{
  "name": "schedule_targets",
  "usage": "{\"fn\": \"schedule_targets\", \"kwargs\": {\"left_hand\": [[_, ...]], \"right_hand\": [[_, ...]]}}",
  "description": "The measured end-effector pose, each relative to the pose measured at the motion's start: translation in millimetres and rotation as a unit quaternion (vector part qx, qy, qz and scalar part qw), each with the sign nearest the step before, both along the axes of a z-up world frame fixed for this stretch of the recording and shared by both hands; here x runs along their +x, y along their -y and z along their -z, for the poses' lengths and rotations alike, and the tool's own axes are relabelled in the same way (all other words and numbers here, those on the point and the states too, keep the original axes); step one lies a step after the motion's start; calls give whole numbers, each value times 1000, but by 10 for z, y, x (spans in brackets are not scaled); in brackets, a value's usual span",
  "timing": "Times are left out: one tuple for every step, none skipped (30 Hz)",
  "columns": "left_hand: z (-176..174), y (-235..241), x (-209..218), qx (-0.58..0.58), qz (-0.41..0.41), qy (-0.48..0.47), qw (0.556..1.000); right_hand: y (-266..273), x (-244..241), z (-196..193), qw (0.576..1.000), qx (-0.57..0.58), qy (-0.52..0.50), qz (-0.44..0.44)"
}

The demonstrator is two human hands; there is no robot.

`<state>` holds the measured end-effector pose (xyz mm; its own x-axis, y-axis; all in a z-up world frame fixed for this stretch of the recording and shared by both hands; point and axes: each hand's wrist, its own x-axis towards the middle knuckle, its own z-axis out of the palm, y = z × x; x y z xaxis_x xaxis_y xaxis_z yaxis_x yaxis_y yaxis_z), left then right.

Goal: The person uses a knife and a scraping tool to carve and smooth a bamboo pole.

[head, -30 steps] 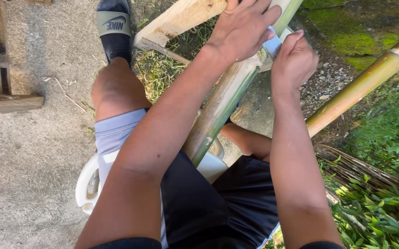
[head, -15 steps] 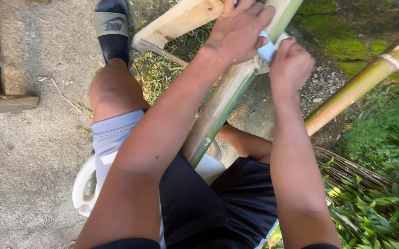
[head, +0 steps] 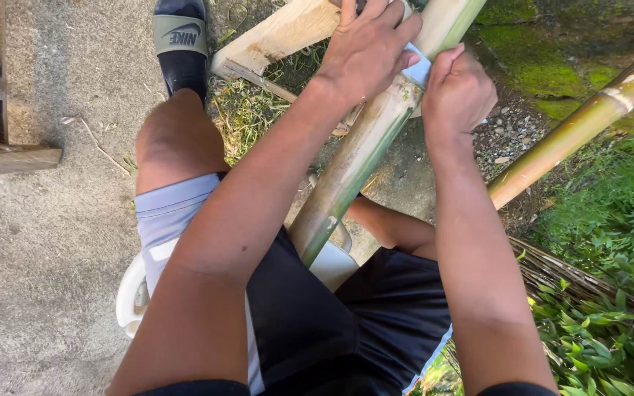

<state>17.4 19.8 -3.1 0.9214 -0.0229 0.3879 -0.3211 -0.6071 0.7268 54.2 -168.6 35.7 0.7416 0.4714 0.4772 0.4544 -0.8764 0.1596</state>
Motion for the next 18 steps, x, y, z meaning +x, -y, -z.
{"fn": "schedule_targets", "kwargs": {"left_hand": [[-10, 9, 12, 0, -1, 4, 1000], [-17, -2, 47, 26, -16, 7, 999], [-16, -15, 85, 52, -32, 10, 998], [-23, 9, 81, 49, -33, 7, 998], [-22, 34, 78, 46, -2, -64, 997], [-17, 41, 87, 45, 28, -133, 990], [-9, 72, 92, 44, 26, -135, 990], [1, 92, 91, 15, 9, -114, 993], [8, 116, 91, -13, -9, -92, 996], [17, 102, 93, -10, -9, -93, 996], [25, 95, 100, -2, -32, -41, 999], [19, 144, 83, 0, -47, 9, 999], [49, 145, 55, -2, -41, 6, 999], [67, 141, 59, -22, -34, 9, 999], [77, 132, 61, -42, -27, 11, 999], [70, 114, 36, -41, -29, 13, 999], [58, 91, 8, -23, -35, 30, 999], [51, 66, -29, -5, -40, 45, 998]], "right_hand": [[11, -11, -29, 1000, 0, 4, -1], [1, 9, -49, 999, -13, -31, 14], [-10, 32, -61, 997, -26, -66, 30], [23, 61, -79, 997, -30, -69, 29], [58, 90, -88, 996, -38, -81, 7], [75, 133, -85, 995, -44, -91, -16], [72, 143, -115, 995, -45, -93, -18], [59, 150, -133, 995, -15, -97, -5], [50, 158, -154, 995, 14, -102, 7], [56, 188, -114, 995, 17, -103, 7], [68, 223, -74, 998, 11, -58, -24], [137, 211, -66, 999, -1, -16, -48], [122, 166, -59, 999, -2, -19, -42], [99, 163, -70, 999, -7, -17, -40], [71, 156, -87, 999, -11, -15, -37], [52, 138, -90, 999, -11, -13, -39], [29, 117, -96, 999, -21, 3, -49], [5, 85, -95, 998, -30, 17, -57]]}}
